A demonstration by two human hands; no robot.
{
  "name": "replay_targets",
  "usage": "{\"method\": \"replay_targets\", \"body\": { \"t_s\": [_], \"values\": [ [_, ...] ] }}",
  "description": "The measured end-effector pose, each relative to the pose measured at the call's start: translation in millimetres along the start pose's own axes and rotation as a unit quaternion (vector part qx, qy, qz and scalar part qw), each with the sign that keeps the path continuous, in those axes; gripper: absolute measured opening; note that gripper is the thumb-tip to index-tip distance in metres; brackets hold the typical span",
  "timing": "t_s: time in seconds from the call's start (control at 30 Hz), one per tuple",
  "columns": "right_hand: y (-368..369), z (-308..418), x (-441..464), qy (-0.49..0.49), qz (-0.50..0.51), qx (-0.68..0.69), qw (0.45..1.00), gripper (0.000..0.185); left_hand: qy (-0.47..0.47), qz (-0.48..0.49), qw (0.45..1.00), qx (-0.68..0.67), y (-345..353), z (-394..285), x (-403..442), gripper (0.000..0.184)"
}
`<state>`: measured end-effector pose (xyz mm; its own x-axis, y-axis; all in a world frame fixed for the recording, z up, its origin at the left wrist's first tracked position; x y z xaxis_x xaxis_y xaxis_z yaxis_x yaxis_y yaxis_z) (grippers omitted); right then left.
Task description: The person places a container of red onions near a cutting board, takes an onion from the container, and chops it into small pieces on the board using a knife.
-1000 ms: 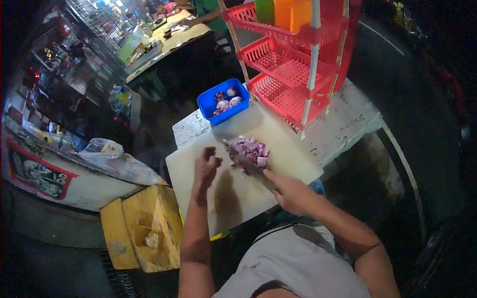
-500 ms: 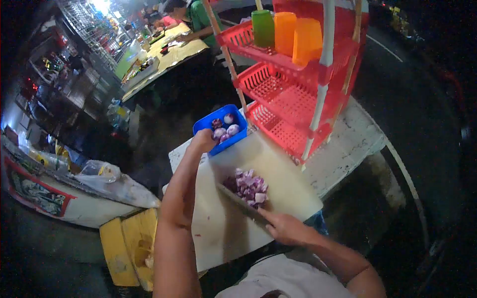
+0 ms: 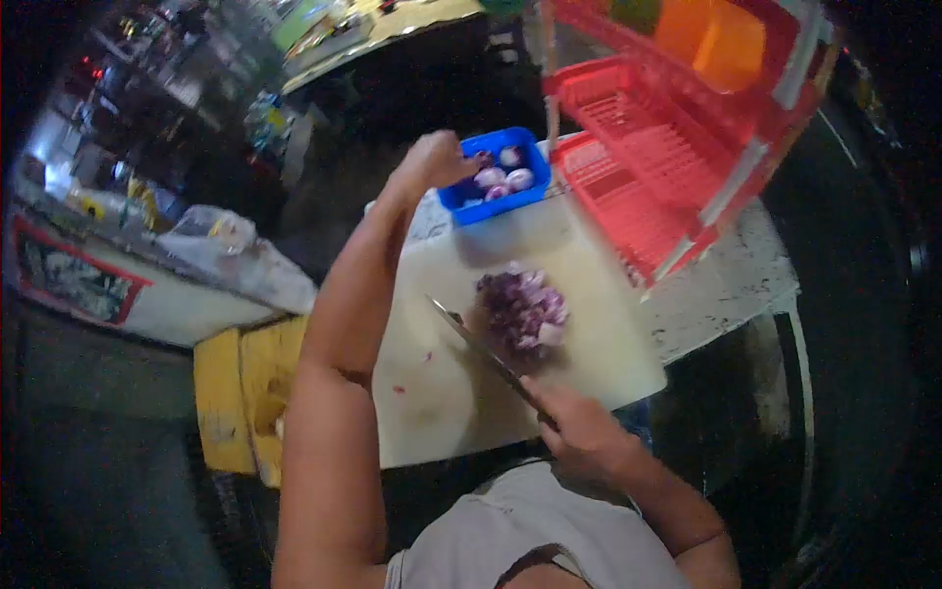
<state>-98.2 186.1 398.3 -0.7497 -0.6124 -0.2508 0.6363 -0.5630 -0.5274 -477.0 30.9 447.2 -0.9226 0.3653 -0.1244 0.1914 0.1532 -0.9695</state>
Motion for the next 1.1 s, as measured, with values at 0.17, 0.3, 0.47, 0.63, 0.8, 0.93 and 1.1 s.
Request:
{"method": "replay_targets", "body": {
  "t_s": [0.17, 0.3, 0.47, 0.63, 0.8, 0.93, 1.1],
  "values": [
    [45, 25, 19, -0.075, 0.062, 0.018, 0.995, 0.062, 0.036, -0.079, 0.996, -0.034, -64, 6, -115, 0.045],
    [75, 47, 29, -0.107, 0.095, 0.011, 0.990, 0.059, -0.023, -0.081, 0.991, -0.100, -69, 29, -208, 0.042],
    [66, 16, 41, 0.002, 0.081, 0.046, 0.996, 0.061, -0.093, -0.097, 0.949, -0.284, -13, 73, -300, 0.034],
    [5, -14, 30, -0.029, -0.113, -0.057, 0.992, 0.060, -0.102, -0.092, 0.902, -0.409, 84, 82, -338, 0.027],
    [-3, -4, 17, -0.030, -0.146, -0.086, 0.985, 0.061, -0.127, -0.067, 0.898, -0.416, 128, 40, -346, 0.047],
    [9, -2, 22, 0.020, -0.049, -0.163, 0.985, 0.062, -0.161, -0.060, 0.945, -0.278, 128, 34, -334, 0.062],
    [0, 1, 21, 0.073, 0.004, -0.179, 0.981, 0.059, -0.117, -0.071, 0.962, -0.238, 136, 37, -315, 0.051]
  ]
}}
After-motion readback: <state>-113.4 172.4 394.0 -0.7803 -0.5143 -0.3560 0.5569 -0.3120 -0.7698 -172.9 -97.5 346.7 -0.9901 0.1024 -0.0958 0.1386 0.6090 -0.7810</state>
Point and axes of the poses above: each hand's wrist, its own x-axis towards the middle knuckle, its own y-axis out of the palm, z = x × y, the point moved 10 cm from there along x, towards the middle knuckle, and after that the axes turned 9 degrees about z, right-handed, at the moved point
